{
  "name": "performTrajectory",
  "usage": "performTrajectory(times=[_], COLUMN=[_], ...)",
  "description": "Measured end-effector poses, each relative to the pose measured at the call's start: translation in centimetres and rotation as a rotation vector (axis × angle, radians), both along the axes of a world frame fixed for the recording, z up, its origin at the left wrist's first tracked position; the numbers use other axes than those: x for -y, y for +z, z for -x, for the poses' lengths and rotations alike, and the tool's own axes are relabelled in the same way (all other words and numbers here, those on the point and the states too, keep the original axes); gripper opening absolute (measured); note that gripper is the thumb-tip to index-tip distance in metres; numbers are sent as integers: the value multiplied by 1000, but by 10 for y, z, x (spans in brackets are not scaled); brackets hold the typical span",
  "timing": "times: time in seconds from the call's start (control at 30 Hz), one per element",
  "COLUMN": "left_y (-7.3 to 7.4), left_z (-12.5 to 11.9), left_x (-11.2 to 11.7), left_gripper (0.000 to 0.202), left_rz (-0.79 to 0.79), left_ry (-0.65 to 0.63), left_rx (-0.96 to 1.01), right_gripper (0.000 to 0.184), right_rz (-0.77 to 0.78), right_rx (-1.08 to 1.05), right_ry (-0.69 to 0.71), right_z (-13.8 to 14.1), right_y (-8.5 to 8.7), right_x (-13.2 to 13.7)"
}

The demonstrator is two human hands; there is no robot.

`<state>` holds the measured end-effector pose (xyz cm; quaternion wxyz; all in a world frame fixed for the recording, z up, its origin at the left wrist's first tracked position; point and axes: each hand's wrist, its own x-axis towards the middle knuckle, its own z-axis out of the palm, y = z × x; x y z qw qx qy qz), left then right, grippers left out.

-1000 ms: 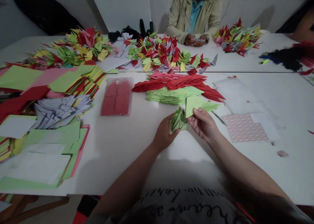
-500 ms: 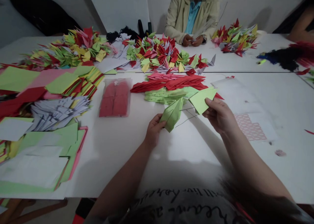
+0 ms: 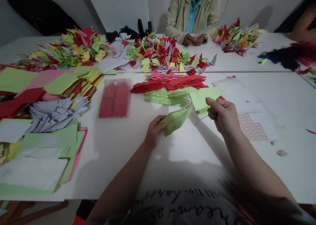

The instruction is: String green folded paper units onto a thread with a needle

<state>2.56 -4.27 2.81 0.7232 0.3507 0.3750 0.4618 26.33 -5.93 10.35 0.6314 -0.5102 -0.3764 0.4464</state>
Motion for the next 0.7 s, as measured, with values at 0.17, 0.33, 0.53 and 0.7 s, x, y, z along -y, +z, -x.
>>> performTrajectory(times=[0.17,0.33,0.53,0.7], left_y=[-1,2,0,-1], left_z=[0,0,1,2], left_x=[0,2,1,1], left_gripper=[31,32,32,32], left_rz=[11,17,-1,-27], left_ry=[-21,-19,-23,-17], left_rx=[7,-5,-40,-52], right_gripper=[58,57,56,56], right_rz=[29,59,75,9], right_rx=[30,36,70,218], right_ry=[26,27,19,-40], right_z=[-1,-1,-2,-4], right_y=[-4,-4,-7,-11], right_x=[-1,-1,-2,-3])
